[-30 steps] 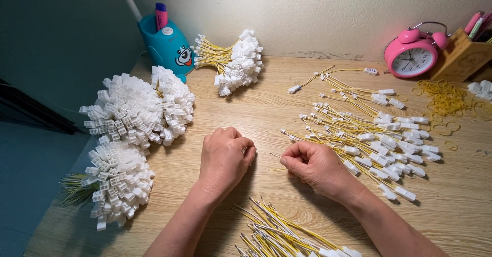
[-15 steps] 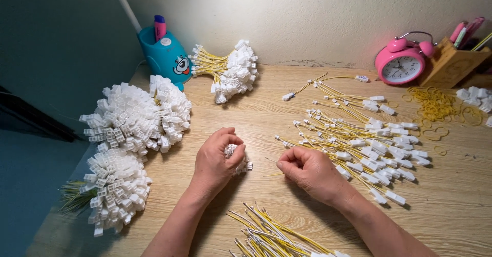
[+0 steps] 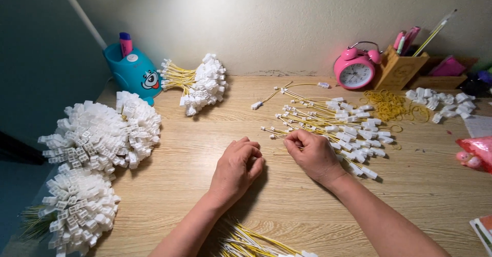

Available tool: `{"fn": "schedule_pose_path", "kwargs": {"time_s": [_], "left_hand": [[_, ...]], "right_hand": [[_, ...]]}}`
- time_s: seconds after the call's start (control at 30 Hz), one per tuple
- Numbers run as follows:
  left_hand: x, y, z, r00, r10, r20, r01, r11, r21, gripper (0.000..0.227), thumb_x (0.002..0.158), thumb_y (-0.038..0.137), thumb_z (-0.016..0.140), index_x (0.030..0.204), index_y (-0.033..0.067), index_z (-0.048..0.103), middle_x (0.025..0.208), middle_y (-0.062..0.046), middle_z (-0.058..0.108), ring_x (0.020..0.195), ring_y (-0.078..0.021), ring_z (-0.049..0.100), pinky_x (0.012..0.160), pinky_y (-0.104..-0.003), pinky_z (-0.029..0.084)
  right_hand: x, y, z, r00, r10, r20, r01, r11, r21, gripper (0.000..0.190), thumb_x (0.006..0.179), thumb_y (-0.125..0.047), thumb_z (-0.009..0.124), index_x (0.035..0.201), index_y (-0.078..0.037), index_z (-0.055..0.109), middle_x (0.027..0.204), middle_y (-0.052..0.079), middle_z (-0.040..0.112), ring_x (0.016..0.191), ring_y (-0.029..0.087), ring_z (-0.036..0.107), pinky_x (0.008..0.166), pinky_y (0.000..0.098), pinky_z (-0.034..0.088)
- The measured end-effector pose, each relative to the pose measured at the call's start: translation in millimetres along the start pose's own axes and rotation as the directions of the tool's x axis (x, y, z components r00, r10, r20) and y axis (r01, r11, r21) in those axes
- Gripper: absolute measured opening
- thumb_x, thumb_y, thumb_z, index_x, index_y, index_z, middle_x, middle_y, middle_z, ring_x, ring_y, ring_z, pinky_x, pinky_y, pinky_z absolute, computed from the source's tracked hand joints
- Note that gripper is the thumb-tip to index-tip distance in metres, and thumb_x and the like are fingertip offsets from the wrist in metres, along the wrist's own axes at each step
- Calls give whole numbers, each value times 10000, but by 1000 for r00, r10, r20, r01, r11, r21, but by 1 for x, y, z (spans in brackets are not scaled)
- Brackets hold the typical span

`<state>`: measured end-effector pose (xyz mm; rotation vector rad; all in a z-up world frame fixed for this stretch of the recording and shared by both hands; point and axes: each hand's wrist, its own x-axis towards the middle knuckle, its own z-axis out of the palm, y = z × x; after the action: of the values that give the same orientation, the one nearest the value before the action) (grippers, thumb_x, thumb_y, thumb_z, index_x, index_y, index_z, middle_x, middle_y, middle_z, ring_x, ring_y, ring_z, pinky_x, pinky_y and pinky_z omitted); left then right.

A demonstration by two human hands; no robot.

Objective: The person assembles small white plastic connectors onto the ends of yellow wires by hand. They pick up a wire and a connector, insert the wire into the connector, and place the finished assembly on the table. This process is repeated continuously throughout the video.

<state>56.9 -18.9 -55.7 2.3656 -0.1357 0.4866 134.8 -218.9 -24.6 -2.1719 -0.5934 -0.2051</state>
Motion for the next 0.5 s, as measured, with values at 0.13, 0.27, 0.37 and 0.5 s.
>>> {"fn": "schedule_pose_path", "kwargs": {"time_s": [0.13, 0.27, 0.37, 0.5], "left_hand": [[15, 20, 10, 1000, 1, 29, -1, 1000, -31, 80, 830, 227, 702, 852, 153, 677, 1015, -44, 719, 1175, -329, 601, 1085, -512, 365], [21, 42, -6, 982, -158, 101, 180, 945, -273, 107, 860, 249, 684, 923, 164, 697, 894, -32, 742, 959, -249, 673, 977, -444, 456], [23, 43, -18, 952, -292, 96, 302, 836, -457, 121, 867, 245, 690, 947, 163, 731, 834, -35, 770, 854, -193, 736, 895, -388, 545], [22, 35, -12, 892, -426, 150, 360, 470, -806, 150, 823, 89, 754, 963, 43, 727, 831, -110, 751, 808, -136, 675, 829, -342, 568]], "right_hand": [[3, -3, -9, 1000, 11, -5, -10, 996, 84, 44, 810, -168, 727, 848, -149, 740, 561, 50, 617, 577, 163, 606, 598, 326, 521], [3, 2, -12, 995, 90, 29, -95, 958, 269, 53, 827, -125, 698, 865, -116, 735, 537, 39, 637, 545, 122, 562, 568, 279, 509], [4, 13, -11, 986, 150, 66, -164, 888, 429, 66, 845, -108, 692, 891, -79, 731, 539, 41, 645, 546, 86, 542, 561, 247, 499], [4, -11, -31, 969, 192, 153, -246, 769, 590, 115, 850, -79, 711, 896, 25, 702, 529, 128, 643, 420, 97, 490, 413, 198, 432]]}}
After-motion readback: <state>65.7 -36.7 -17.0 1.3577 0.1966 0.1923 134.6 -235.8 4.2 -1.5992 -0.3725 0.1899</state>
